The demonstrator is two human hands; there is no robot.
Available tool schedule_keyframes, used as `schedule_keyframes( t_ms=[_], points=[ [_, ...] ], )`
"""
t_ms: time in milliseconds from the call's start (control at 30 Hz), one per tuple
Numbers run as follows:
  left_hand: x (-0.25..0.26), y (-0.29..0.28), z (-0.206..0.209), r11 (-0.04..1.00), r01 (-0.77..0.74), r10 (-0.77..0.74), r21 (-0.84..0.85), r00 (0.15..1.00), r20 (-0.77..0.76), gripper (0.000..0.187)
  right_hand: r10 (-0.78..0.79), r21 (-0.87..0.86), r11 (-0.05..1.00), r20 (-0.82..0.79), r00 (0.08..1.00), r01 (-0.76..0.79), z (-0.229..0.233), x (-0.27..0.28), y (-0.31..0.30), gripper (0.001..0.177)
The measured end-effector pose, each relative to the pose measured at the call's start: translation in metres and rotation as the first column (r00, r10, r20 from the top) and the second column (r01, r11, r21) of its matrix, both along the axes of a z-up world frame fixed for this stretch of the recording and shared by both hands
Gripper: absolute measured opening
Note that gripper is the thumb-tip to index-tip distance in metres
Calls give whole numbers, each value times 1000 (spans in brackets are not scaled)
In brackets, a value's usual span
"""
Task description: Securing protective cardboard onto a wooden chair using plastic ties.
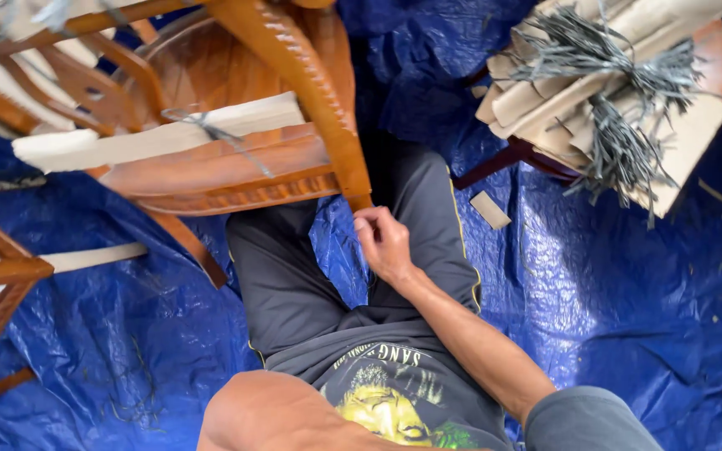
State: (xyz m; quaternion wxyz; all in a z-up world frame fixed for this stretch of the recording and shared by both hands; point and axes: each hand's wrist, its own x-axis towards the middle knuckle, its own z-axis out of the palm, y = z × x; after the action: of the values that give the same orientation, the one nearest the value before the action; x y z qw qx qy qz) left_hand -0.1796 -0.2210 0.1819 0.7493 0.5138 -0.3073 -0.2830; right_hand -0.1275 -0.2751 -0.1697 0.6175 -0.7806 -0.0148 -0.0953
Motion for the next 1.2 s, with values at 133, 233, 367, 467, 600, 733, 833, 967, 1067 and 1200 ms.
schedule_keyframes(
  t_ms=[133, 233, 367, 467, 600, 733, 833, 967, 1067, 1200],
  points=[
    [53, 26, -22, 995, 73, -73, 61, 997, 1, 76, -355, 20, 933, 205, 912, 359, 18, 36, -79, 9],
    [37, 30, -49, 986, 136, -136, 95, 991, 3, 80, -533, -132, 800, 292, 794, 585, 9, 81, -190, 4],
    [4, 43, -136, 949, -210, 217, 235, 976, -6, 83, -562, -461, 586, 360, 744, 666, -5, 128, -317, 29],
    [-19, 52, -179, 865, -287, 377, 411, 913, -154, 77, -425, -649, 446, 452, 784, 616, -13, 157, -370, 46],
    [-36, 55, -207, 791, -371, 501, 487, 850, -166, 63, -237, -805, 374, 397, 887, 460, -25, 173, -401, 54],
    [-28, 43, -203, 774, -429, 553, 465, 816, -167, 53, -277, -841, 388, 285, 918, 378, -29, 178, -419, 34],
    [-21, 35, -207, 780, -467, 571, 416, 804, -169, 40, -249, -787, 375, 423, 871, 489, 15, 162, -395, 24],
    [1, 23, -196, 713, -494, 584, 498, 811, -32, 30, -161, -713, 391, 569, 807, 581, 116, 110, -324, 26],
    [19, 24, -187, 683, -581, 596, 442, 794, 123, 27, -283, -611, 577, 473, 835, 542, 141, 65, -272, 18],
    [33, 42, -176, 587, -721, 712, 367, 676, 190, 18, -364, -340, 813, 337, 868, 473, 136, 20, -193, 22]
  ],
)
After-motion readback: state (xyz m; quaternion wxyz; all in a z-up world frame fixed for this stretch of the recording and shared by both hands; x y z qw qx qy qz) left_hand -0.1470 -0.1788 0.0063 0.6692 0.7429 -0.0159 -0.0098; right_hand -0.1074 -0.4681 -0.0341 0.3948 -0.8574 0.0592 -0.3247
